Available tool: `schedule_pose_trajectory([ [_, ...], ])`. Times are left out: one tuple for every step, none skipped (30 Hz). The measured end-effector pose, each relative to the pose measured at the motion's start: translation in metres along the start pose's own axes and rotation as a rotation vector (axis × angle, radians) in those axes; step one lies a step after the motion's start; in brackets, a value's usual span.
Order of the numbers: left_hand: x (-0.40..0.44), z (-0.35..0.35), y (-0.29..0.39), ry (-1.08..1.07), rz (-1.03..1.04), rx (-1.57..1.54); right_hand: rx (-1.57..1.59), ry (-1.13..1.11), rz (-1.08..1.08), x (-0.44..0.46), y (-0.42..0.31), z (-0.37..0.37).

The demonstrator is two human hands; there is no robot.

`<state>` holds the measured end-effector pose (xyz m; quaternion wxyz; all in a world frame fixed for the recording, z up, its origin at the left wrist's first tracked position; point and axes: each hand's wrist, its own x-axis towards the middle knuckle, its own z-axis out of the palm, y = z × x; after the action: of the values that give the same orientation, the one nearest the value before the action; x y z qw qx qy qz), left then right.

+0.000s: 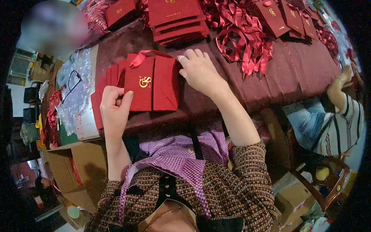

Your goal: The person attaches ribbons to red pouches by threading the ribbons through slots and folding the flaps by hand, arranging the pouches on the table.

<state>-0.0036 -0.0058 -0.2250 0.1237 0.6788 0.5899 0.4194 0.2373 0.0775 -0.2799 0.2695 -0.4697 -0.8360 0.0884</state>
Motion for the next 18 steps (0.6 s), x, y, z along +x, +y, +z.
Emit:
schedule_pose_trajectory([
  [0.000,-0.001,0.000,0.008,-0.009,0.020,-0.070,-0.037,0.004,0.001,-0.001,0.000],
  [0.000,-0.003,0.001,0.015,-0.020,0.041,-0.009,0.062,0.002,0.001,0.006,0.003],
  [0.001,-0.004,0.000,0.019,-0.020,0.050,0.051,0.161,-0.002,0.002,0.011,0.003],
  [0.002,-0.004,-0.001,0.014,-0.027,0.049,0.105,0.209,0.054,0.002,0.014,-0.001],
  [0.003,-0.005,-0.002,0.009,-0.036,0.047,0.233,0.219,0.174,0.001,0.016,-0.006],
  [0.003,-0.005,-0.003,0.000,-0.046,0.004,0.361,0.225,0.295,0.001,0.014,-0.014],
  [0.004,-0.005,-0.004,0.005,-0.052,0.011,0.498,0.232,0.349,0.001,0.014,-0.018],
  [0.005,-0.005,-0.004,-0.004,-0.057,-0.001,0.660,0.184,0.341,-0.001,0.011,-0.032],
  [0.006,-0.005,-0.005,-0.015,-0.062,-0.013,0.822,0.134,0.333,-0.002,0.001,-0.050],
  [0.006,-0.004,-0.006,-0.014,-0.078,-0.062,1.082,0.153,0.350,-0.003,-0.009,-0.057],
  [0.008,-0.003,-0.008,-0.012,-0.086,-0.055,1.175,0.098,0.347,-0.007,-0.012,-0.064],
  [0.008,-0.002,-0.012,0.002,-0.074,-0.060,1.268,0.043,0.346,-0.012,-0.012,-0.068],
  [0.009,-0.001,-0.015,0.018,-0.059,-0.067,1.552,0.010,0.195,-0.016,-0.013,-0.064],
  [0.008,-0.002,-0.019,-0.011,-0.075,-0.061,1.639,-0.015,0.157,-0.018,-0.016,-0.063],
  [0.008,-0.002,-0.022,-0.012,-0.082,-0.058,1.726,-0.039,0.121,-0.021,-0.020,-0.062],
  [0.009,-0.002,-0.025,-0.024,-0.096,-0.129,1.761,-0.053,0.083,-0.024,-0.024,-0.061],
  [0.009,-0.002,-0.027,-0.037,-0.110,-0.199,1.758,-0.062,0.128,-0.027,-0.029,-0.064],
  [0.010,-0.004,-0.028,-0.040,-0.114,-0.196,1.756,-0.071,0.176,-0.030,-0.034,-0.066],
])
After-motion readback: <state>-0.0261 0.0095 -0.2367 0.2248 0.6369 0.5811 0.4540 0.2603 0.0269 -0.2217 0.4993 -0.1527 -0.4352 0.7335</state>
